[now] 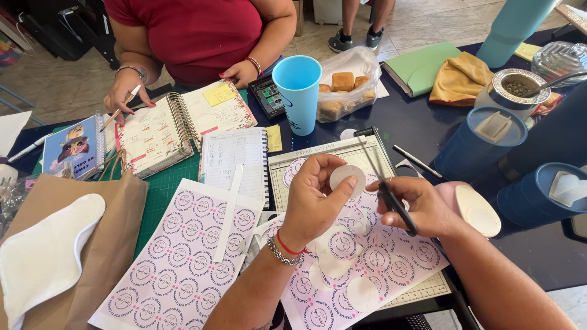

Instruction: Cutting out circular stickers from a printed sheet using scissors

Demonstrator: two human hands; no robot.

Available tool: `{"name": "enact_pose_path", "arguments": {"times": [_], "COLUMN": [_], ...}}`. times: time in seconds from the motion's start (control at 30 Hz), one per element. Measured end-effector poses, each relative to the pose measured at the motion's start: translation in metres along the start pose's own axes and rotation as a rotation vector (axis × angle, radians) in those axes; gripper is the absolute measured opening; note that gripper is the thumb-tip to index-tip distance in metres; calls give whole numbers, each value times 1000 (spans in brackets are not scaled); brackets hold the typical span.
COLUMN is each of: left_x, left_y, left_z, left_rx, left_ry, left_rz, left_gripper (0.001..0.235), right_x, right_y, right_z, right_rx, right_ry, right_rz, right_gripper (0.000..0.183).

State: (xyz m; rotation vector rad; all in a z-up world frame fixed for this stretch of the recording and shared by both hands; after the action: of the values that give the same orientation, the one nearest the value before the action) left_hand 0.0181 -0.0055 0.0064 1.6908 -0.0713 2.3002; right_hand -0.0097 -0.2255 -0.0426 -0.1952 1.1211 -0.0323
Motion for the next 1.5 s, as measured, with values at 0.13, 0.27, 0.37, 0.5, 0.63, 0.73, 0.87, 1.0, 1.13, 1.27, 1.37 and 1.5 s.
{"name": "enact_pose_path", "arguments": {"times": [0.13,0.27,0.37,0.5,0.63,0.73,0.87,1.0,1.13,1.27,1.37,1.5], "left_x": [-2,4,9,4,-12,-13,-8,-4,-44,-50,-59,-98], "left_y": [0,-1,1,0,-3,-4,-4,-15,-49,-77,-96,-110], "left_z": [1,2,-2,-1,0,-3,2,19,43,52,59,65], "left_rx": [-2,18,14,6,-8,-7,32,44,157,140,107,22], "left_ry": [36,199,301,325,416,544,698,619,390,102,14,-16], "left_rz": [0,69,78,24,79,195,336,458,467,724,897,1043], "left_gripper": [32,16,15,15,17,20,22,46,23,41,36,35], "right_x": [3,11,14,12,13,14,14,18,19,25,24,26], "right_y": [2,-3,-4,-2,-3,-4,-5,-7,-5,-7,-5,-6], "right_z": [2,0,-2,0,-1,0,-1,0,0,-2,-3,-6], "right_rx": [20,128,165,184,196,195,219,280,298,299,293,313], "right_ry": [-8,-54,-72,-80,-84,-82,-53,-16,23,58,70,95], "right_rz": [78,83,61,55,50,45,46,40,36,7,-15,-16], "right_gripper": [68,69,66,63,62,58,57,55,53,53,52,51]}}
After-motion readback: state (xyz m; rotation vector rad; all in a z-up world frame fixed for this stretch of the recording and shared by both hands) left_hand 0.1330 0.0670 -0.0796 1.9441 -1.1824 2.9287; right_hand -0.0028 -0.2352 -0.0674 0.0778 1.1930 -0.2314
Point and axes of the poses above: each hand's wrist, its own z-axis towards the middle knuckle, its own y-axis out of the palm, x = y × z, the point moved 2 cm from there along z, towards the middle knuckle, and after that the axes turned 4 degrees about x, right-handed, at the moved point
